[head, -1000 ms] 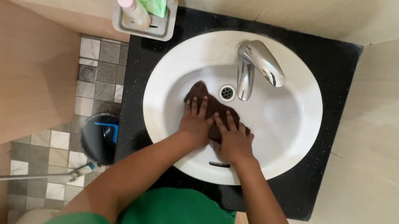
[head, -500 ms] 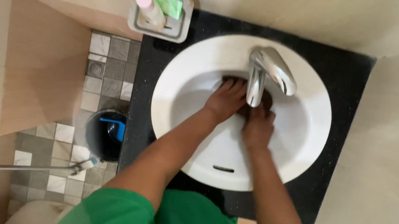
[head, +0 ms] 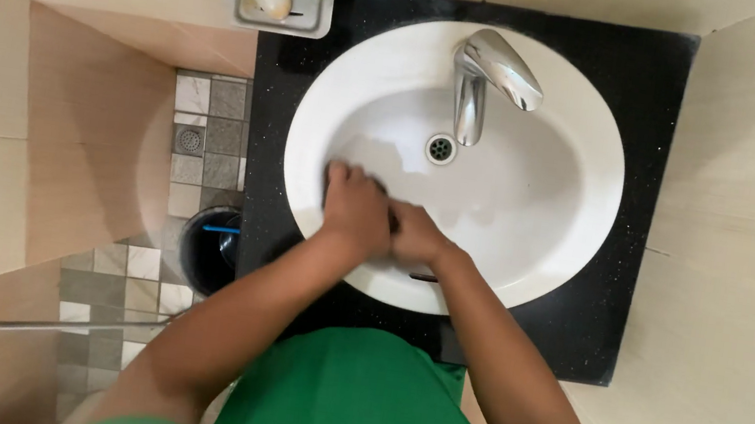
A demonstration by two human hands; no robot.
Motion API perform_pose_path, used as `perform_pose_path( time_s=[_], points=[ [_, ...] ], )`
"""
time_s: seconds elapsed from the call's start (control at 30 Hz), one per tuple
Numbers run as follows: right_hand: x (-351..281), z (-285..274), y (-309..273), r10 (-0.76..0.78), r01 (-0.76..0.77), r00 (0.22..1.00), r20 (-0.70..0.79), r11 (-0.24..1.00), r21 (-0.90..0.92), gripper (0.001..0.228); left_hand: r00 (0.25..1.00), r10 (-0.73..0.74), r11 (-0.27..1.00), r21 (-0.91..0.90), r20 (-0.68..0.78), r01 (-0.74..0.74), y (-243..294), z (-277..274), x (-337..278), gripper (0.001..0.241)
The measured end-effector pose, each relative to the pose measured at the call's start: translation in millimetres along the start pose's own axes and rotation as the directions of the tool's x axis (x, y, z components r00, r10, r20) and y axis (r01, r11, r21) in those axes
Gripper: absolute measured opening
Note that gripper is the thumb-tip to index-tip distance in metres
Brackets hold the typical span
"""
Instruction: Wiping and cleaning a bathroom sink and its surrounding counter with a cloth.
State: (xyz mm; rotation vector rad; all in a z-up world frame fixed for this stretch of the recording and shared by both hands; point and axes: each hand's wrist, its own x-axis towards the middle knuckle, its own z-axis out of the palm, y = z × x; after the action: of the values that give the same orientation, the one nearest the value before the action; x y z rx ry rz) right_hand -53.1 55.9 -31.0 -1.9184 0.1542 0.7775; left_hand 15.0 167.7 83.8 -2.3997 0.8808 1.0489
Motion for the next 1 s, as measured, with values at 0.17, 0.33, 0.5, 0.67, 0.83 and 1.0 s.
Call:
perform_pose_path(
  time_s=[0.17,0.33,0.5,0.67,0.83,1.0],
  points=[
    [-92.8,-46.4,-72.5,0.09,-0.063,0.977,0.191,0.988,-0.143,0.031,0.992,0.122,0.936,-0.332,-0.005,-0.117,7.9,14.2,-84.8,0.063],
    [-132.8,-74.9,-116.6,0.255,-0.171,0.961,0.104,0.85,-0.498,0.038,0.952,0.261,0.821,-0.481,-0.161,-0.307,23.8,22.6,-96.1,0.064],
    [-76.3,-104.2,-62.6,-0.231,-0.074,0.945,-0.231,0.539,-0.839,0.049,0.855,0.008,0.924,-0.324,-0.518,-0.204,32.2,16.1,-3.9,0.056],
    [-22.0,-126.8,64.6,-0.234,-0.192,0.933,-0.274,0.32,-0.928,0.044,0.927,0.013,0.904,-0.391,-0.374,-0.17,80.7,30.4,113.6,0.052],
    [-40.3,-89.6,55.2,0.319,-0.424,0.898,-0.304,0.442,-0.79,0.065,0.968,0.198,0.844,-0.474,-0.156,-0.249,101.1,3.8,88.5,0.079],
    [-81.1,-74.1,-3.9,0.478,-0.46,0.872,-0.105,0.73,-0.506,0.067,0.919,0.349,0.833,-0.389,-0.185,-0.394,86.8,47.0,74.5,0.054]
  ],
)
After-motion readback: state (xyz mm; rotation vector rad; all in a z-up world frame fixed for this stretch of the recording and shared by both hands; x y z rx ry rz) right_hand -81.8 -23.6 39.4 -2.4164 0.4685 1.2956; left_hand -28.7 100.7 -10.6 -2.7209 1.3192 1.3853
